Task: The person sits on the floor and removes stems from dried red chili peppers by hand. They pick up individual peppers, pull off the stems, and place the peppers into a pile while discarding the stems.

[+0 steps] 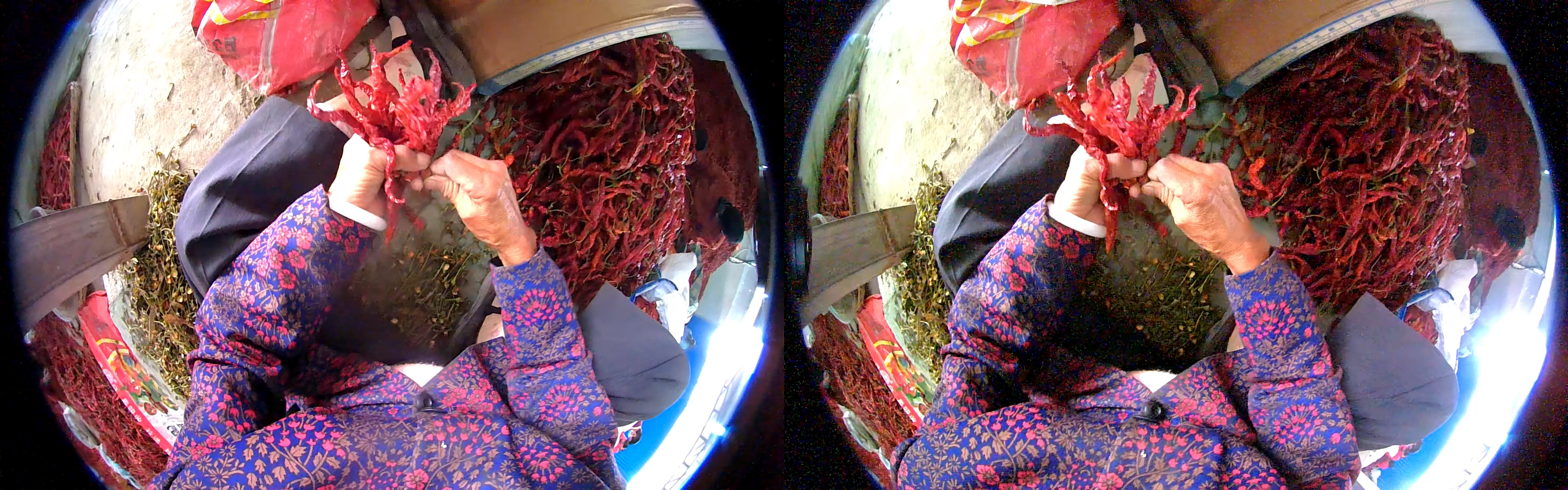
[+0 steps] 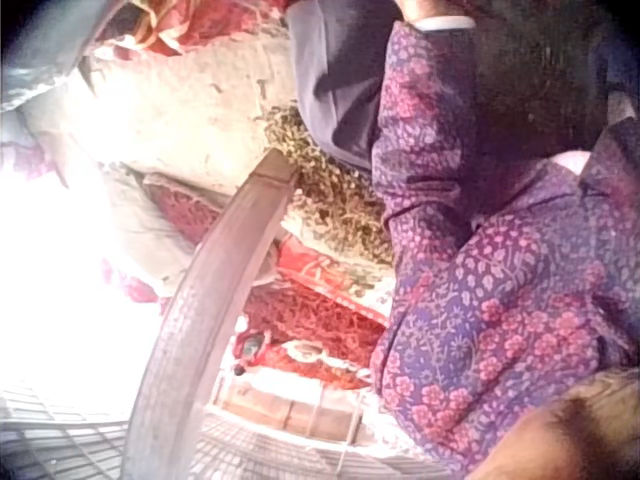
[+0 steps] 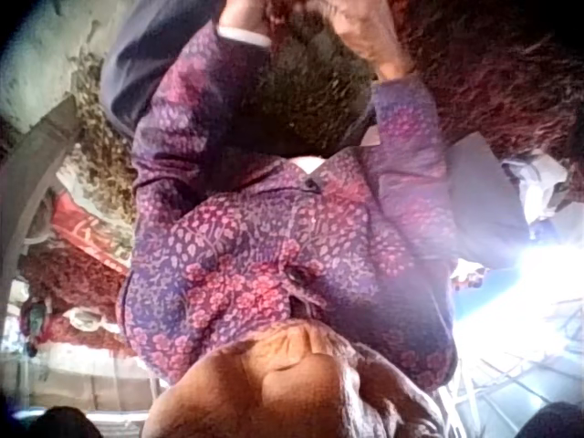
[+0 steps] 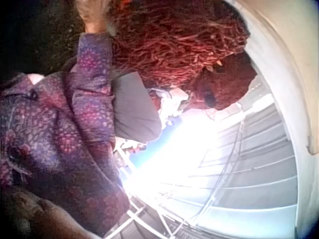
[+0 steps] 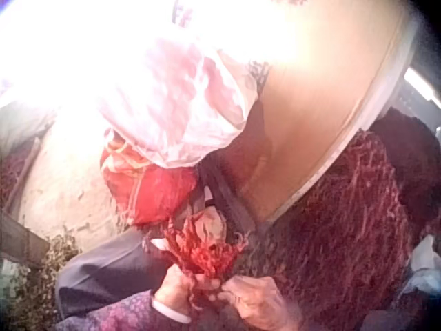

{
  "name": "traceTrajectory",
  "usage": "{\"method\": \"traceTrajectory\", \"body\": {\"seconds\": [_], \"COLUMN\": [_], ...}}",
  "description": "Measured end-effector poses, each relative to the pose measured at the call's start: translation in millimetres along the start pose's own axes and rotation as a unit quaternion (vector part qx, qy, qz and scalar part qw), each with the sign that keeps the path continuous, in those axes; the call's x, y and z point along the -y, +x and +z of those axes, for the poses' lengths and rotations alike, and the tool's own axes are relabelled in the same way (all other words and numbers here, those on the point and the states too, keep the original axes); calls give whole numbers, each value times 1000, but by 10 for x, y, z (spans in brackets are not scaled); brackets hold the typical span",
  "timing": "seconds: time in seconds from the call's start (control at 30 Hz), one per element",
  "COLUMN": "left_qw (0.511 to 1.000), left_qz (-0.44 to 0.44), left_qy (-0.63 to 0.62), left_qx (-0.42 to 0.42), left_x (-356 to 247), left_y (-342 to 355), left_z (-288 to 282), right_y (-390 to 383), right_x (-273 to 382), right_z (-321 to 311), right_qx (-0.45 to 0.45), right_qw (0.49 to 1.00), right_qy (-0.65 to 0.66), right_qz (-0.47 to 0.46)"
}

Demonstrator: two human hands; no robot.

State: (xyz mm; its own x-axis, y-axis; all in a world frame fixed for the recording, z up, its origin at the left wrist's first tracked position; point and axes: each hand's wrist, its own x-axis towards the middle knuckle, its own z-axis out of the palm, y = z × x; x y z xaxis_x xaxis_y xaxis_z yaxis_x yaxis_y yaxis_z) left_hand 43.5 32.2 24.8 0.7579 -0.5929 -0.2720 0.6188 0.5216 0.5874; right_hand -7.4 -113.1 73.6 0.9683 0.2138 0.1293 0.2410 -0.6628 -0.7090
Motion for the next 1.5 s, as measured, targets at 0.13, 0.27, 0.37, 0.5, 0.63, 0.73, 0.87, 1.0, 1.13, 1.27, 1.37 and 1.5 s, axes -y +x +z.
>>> {"method": "traceTrajectory", "body": {"seconds": [0.13, 0.27, 0.37, 0.5, 0.63, 0.73, 0.87, 1.0, 1.13, 1.27, 1.37, 1.5], "left_qw": [991, 986, 996, 996, 993, 993, 993, 988, 885, 962, 997, 976], "left_qz": [22, 11, 23, 73, 90, 102, 93, 152, 359, 273, 55, -5], "left_qy": [-133, -162, -86, 47, 78, 30, -50, -11, 291, -7, -43, -188], "left_qx": [-20, -45, -9, 7, -14, -52, -46, -40, -46, -6, -18, 108], "left_x": [-33, -59, -32, -67, 34, 93, 127, 155, 82, -47, -57, -110], "left_y": [-37, -7, 15, 50, 36, 59, 65, 85, 74, -5, -50, -63], "left_z": [37, 4, -55, 63, 12, -17, -41, -137, 10, 197, -54, -85], "right_y": [88, 86, 22, -1, 36, 99, 138, 110, 109, 74, 205, 270], "right_x": [-20, -63, -71, -158, -158, -56, -38, -162, -32, -189, -124, -95], "right_z": [-20, 117, 177, 109, 30, 72, 48, 164, 187, 135, -20, -246], "right_qx": [19, 17, 2, -3, 21, 9, 38, 22, -66, 31, 109, 161], "right_qw": [992, 901, 873, 918, 971, 990, 994, 999, 995, 999, 975, 937], "right_qy": [116, 389, 435, 343, 147, 29, -82, -16, 76, -25, -148, -216], "right_qz": [42, 194, 219, 201, 186, 136, 67, 37, 2, -37, -126, -224]}}
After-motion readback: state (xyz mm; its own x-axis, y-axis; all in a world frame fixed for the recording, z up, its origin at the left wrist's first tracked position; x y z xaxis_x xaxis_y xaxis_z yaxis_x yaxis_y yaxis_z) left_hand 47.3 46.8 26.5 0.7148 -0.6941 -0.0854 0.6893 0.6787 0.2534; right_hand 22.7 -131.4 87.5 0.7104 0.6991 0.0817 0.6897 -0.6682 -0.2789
